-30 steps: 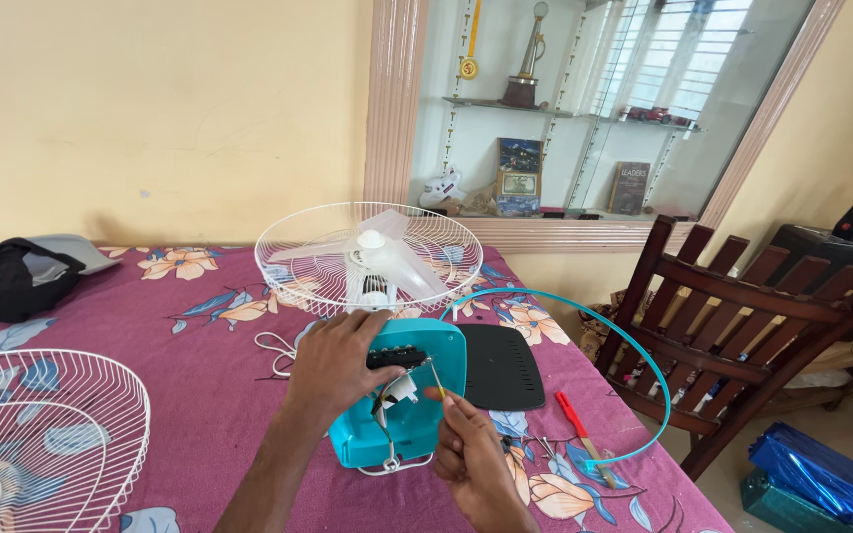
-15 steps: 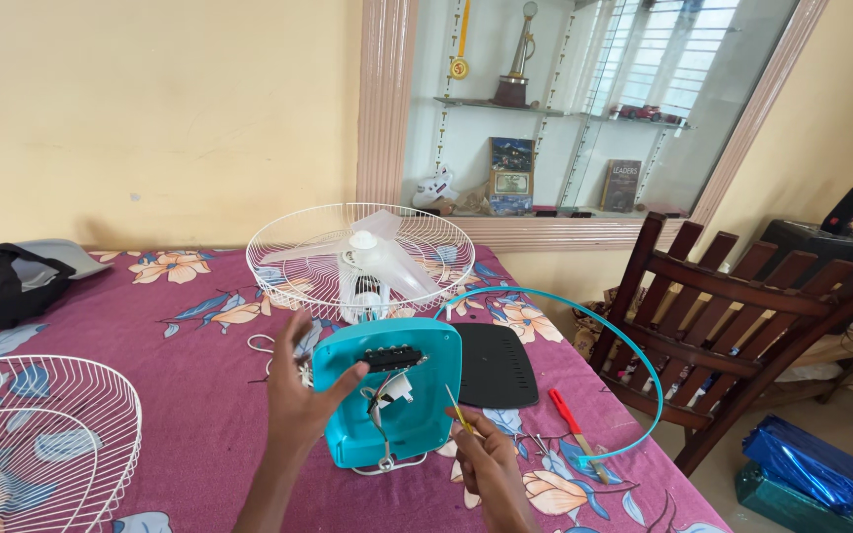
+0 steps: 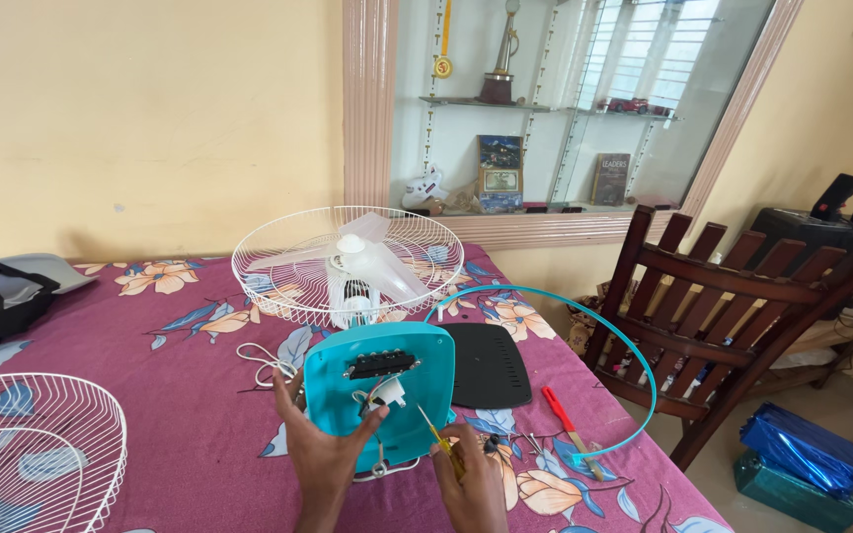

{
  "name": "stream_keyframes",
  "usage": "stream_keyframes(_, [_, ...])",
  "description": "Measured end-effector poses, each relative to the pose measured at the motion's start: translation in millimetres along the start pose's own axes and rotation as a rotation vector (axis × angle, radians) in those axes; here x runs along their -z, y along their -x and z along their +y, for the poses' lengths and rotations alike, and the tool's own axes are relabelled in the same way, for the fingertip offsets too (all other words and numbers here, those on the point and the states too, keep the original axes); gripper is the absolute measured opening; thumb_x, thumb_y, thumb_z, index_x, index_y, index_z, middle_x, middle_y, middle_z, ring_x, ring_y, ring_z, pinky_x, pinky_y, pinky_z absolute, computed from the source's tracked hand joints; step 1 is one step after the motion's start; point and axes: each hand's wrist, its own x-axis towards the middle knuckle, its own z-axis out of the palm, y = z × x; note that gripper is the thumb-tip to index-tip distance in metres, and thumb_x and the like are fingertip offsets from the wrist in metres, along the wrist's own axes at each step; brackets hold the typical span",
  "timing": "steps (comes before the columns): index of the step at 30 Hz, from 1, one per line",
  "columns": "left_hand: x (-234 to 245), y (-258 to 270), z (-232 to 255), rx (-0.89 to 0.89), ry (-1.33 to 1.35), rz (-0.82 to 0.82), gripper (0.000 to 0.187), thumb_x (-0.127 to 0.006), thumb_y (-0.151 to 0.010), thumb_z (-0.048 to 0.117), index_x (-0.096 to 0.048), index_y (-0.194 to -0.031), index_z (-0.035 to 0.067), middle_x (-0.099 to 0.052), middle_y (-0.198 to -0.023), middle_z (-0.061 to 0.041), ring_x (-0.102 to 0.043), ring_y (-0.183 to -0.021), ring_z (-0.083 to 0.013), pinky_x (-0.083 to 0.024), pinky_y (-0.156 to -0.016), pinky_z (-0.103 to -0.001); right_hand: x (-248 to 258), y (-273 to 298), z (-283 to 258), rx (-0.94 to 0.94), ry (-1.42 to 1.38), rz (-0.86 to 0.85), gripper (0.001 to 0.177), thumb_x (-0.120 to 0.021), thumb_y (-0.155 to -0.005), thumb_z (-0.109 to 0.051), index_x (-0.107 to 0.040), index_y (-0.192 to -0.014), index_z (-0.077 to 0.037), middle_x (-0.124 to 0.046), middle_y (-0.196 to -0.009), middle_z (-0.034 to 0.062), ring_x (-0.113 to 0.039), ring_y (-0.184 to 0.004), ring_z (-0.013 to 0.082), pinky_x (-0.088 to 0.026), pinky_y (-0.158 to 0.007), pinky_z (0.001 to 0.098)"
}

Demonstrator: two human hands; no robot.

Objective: The person uses a screwdriver to adjust screws on the internal wiring terminal of a disassembled electric fan base. The fan blades and cage are visible on the table, but the person only works on the base's electrical connections.

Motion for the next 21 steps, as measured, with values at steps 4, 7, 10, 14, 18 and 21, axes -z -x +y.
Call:
stream_keyframes(4, [-4, 1, 0, 0.031, 0.067, 0.034, 0.145, -0.096, -0.057, 0.037, -0.003, -0.16, -0.004, -0.038, -0.154, -0.029, -0.046, -0.141, -0.0398, -0.04, -0.114, -0.05, 6, 3, -8, 0.396, 0.139, 0.158, 0.029, -0.07, -0.092, -0.019, -0.07, -0.121, -0.016, -0.073, -0.069, 0.0063, -0.068, -0.054, 0.0194, -0.048, -0.048, 0.0374])
stream_keyframes(7, [-5, -3, -4, -0.009, 0.048, 0.056, 0.144, -0.096, -0.058, 0.036, -0.004, -0.16, -0.004, -0.036, -0.155, -0.031, -0.044, -0.142, -0.0418, -0.041, -0.113, -0.05, 8, 2, -10, 0.345, 0.246, 0.094, 0.039, -0.071, -0.091, -0.019, -0.071, -0.129, -0.022, -0.07, -0.068, 0.0054, -0.067, -0.05, 0.0193, -0.048, -0.046, 0.0405])
stream_keyframes(10, [-6, -3, -7, -0.045, -0.002, 0.063, 0.143, -0.097, -0.058, 0.034, -0.005, -0.161, -0.004, -0.045, -0.147, -0.033, -0.051, -0.135, -0.0437, -0.045, -0.109, -0.05, 7, 3, -9, 0.313, 0.273, 0.041, 0.045, -0.071, -0.091, -0.018, -0.072, -0.135, -0.026, -0.067, -0.066, 0.0051, -0.065, -0.05, 0.0196, -0.047, -0.046, 0.0404])
stream_keyframes(14, [-6, -3, -9, 0.111, 0.021, -0.021, 0.141, -0.095, -0.057, 0.037, -0.007, -0.161, 0.0, -0.063, -0.124, -0.03, -0.07, -0.11, -0.0393, -0.058, -0.093, -0.046, 4, 2, -9, 0.336, 0.235, 0.024, 0.043, -0.071, -0.091, -0.015, -0.071, -0.133, -0.022, -0.067, -0.069, 0.0052, -0.065, -0.052, 0.0192, -0.047, -0.047, 0.04])
stream_keyframes(18, [-5, -4, -8, 0.069, 0.063, -0.027, 0.135, -0.094, -0.059, 0.036, -0.013, -0.16, 0.0, -0.067, -0.118, -0.03, -0.073, -0.104, -0.0374, -0.061, -0.086, -0.044, 2, 2, -11, 0.341, 0.222, 0.023, 0.042, -0.07, -0.091, -0.014, -0.071, -0.132, -0.02, -0.066, -0.069, 0.0054, -0.065, -0.052, 0.0189, -0.047, -0.047, 0.04])
stream_keyframes(21, [-5, -3, -7, -0.019, 0.013, 0.012, 0.13, -0.096, -0.06, 0.033, -0.018, -0.157, -0.002, -0.063, -0.124, -0.033, -0.072, -0.106, -0.0384, -0.059, -0.087, -0.045, 2, 3, -14, 0.327, 0.246, 0.022, 0.04, -0.07, -0.091, -0.015, -0.071, -0.131, -0.021, -0.065, -0.067, 0.006, -0.063, -0.05, 0.0195, -0.046, -0.047, 0.0404])
